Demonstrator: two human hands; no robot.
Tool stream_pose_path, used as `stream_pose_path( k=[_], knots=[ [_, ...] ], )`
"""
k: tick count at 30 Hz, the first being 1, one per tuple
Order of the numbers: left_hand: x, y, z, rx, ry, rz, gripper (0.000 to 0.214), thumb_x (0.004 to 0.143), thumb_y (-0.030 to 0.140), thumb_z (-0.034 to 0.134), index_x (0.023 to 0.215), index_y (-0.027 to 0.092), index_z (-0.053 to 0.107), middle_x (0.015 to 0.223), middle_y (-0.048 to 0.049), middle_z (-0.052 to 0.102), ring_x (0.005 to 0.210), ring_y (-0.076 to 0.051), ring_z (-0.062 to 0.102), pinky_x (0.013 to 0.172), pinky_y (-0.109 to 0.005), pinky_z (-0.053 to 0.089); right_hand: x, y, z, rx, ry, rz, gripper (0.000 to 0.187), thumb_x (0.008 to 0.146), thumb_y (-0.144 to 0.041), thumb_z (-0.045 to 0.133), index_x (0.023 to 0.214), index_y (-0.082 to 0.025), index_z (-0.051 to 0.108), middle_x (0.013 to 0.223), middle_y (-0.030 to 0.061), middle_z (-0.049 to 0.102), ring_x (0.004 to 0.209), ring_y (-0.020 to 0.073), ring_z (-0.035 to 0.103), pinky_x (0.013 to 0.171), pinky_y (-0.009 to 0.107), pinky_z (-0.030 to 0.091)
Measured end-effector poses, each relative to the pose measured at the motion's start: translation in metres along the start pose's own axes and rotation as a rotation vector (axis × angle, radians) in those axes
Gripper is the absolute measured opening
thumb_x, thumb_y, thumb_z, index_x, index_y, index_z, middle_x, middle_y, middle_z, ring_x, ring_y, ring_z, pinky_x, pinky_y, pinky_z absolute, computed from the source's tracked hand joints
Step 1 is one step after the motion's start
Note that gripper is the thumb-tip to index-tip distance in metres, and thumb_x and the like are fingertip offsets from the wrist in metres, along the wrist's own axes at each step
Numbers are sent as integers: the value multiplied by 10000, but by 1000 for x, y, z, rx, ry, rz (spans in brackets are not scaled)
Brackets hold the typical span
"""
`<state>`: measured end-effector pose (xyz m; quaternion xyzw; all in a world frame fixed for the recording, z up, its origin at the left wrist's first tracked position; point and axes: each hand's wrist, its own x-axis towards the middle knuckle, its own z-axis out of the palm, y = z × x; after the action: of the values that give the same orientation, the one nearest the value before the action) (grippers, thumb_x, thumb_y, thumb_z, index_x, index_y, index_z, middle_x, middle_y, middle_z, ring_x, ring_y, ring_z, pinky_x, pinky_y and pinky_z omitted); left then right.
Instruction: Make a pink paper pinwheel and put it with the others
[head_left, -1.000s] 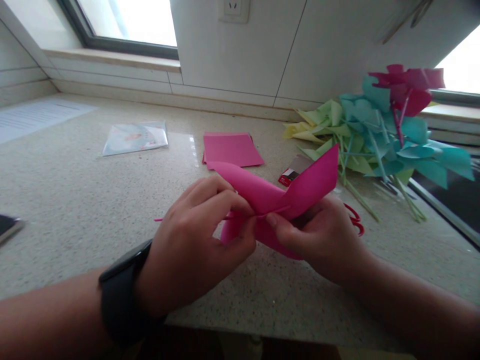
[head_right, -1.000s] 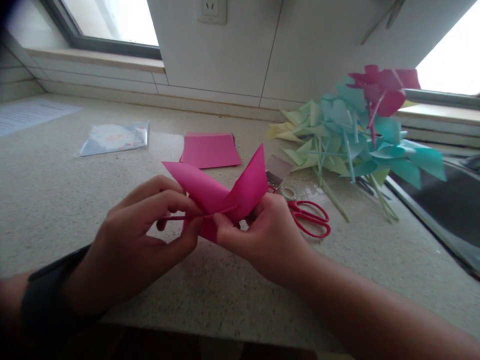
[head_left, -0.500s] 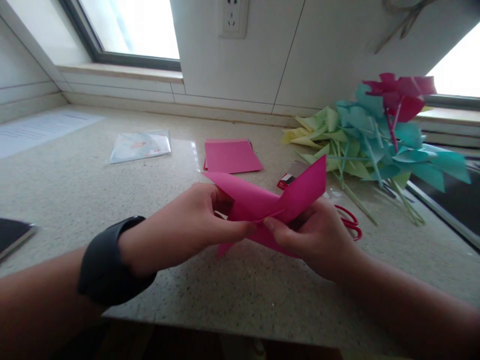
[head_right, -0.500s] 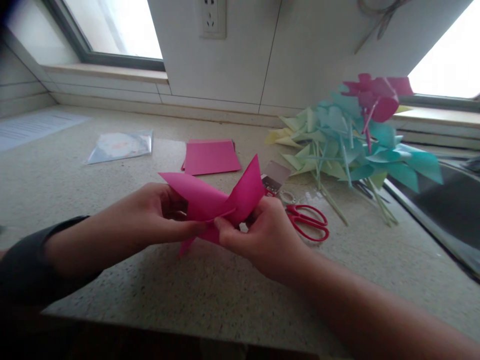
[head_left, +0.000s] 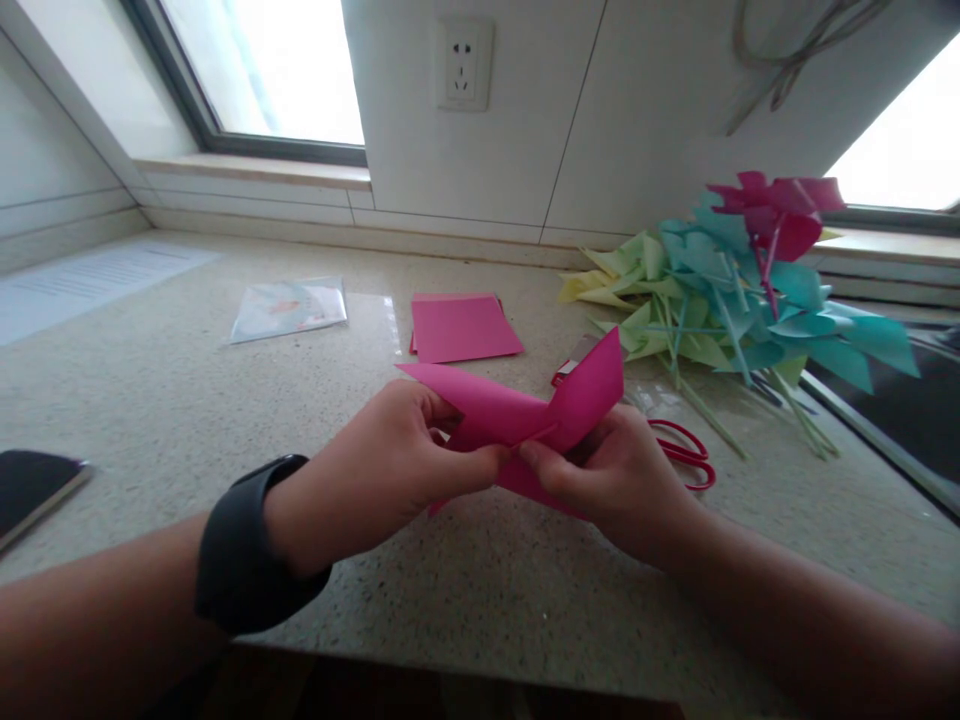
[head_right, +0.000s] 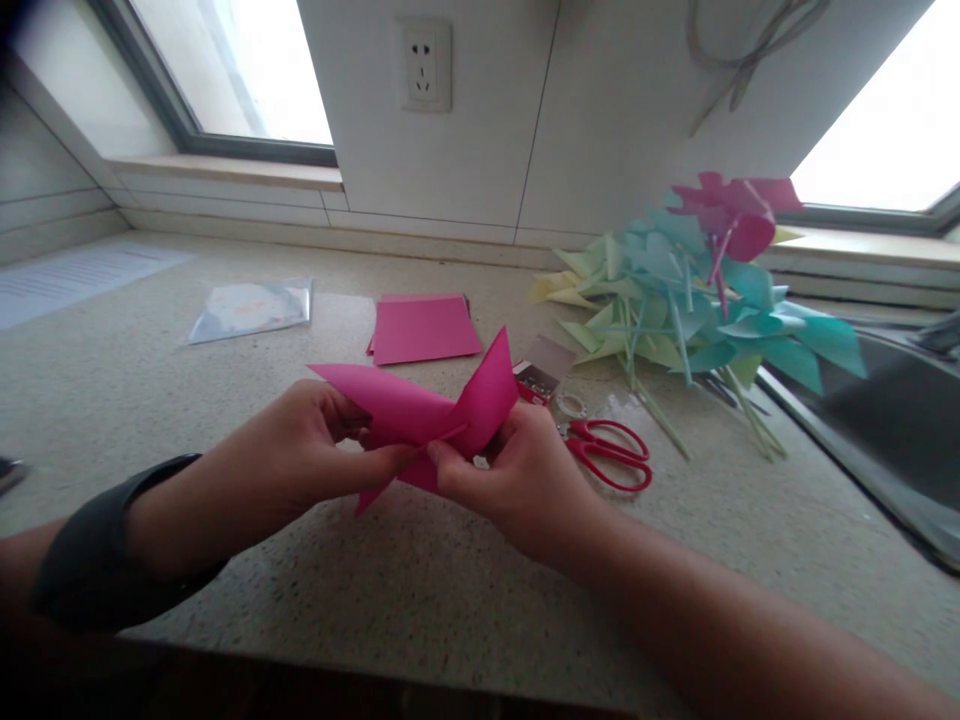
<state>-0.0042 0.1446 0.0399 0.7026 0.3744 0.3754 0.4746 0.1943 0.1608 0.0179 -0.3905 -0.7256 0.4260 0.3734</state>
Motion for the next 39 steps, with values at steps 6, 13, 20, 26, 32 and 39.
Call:
stream_pose_path(
  k=[6, 13, 20, 26, 32, 39],
  knots=[
    [0, 4, 4, 94, 61, 24, 305, 821, 88, 679, 1062, 242, 784, 884, 24, 791, 767, -150, 714, 643, -220, 560, 0, -2, 2, -5, 16, 18, 63, 783, -198, 657, 735, -160, 672, 675, 1, 655, 572, 108, 553, 479, 193, 429],
    [-2, 5, 5, 171, 87, -142, 122, 815, 212, 711, 901, 212, 797, 720, 35, 745, 629, -120, 618, 540, -202, 445, -2, -2, 2, 8, 11, 83, 80, 780, -223, 652, 729, -165, 674, 628, -1, 636, 531, 108, 538, 456, 197, 411],
    [-2, 8, 8, 96, 115, -144, 111, 781, 176, 702, 843, 220, 783, 646, 64, 684, 559, -79, 539, 502, -167, 401, -4, 0, 4, 16, 14, 52, 66, 768, -185, 648, 794, -180, 709, 703, 13, 697, 593, 130, 609, 510, 207, 472],
    [-7, 6, 10, 121, 109, -249, 103, 783, 257, 699, 752, 171, 748, 607, 35, 633, 536, -91, 504, 471, -187, 354, -4, -2, 4, -14, 40, 37, 49, 735, -163, 648, 689, -181, 648, 617, -17, 635, 521, 95, 539, 445, 179, 399],
    [-6, 3, 10, 103, 106, -259, 124, 778, 273, 693, 790, 166, 755, 626, 31, 615, 549, -89, 478, 479, -187, 338, -5, -5, 5, -50, 66, 95, 135, 700, -212, 656, 595, -182, 577, 537, -30, 534, 462, 81, 436, 399, 194, 321],
    [-4, 5, 12, 94, 114, -193, 77, 771, 214, 688, 765, 173, 753, 623, 49, 614, 560, -76, 478, 495, -170, 353, -6, -5, 5, -99, 83, 55, 136, 693, -215, 646, 586, -182, 569, 535, -36, 510, 471, 80, 421, 405, 195, 316]
  ],
)
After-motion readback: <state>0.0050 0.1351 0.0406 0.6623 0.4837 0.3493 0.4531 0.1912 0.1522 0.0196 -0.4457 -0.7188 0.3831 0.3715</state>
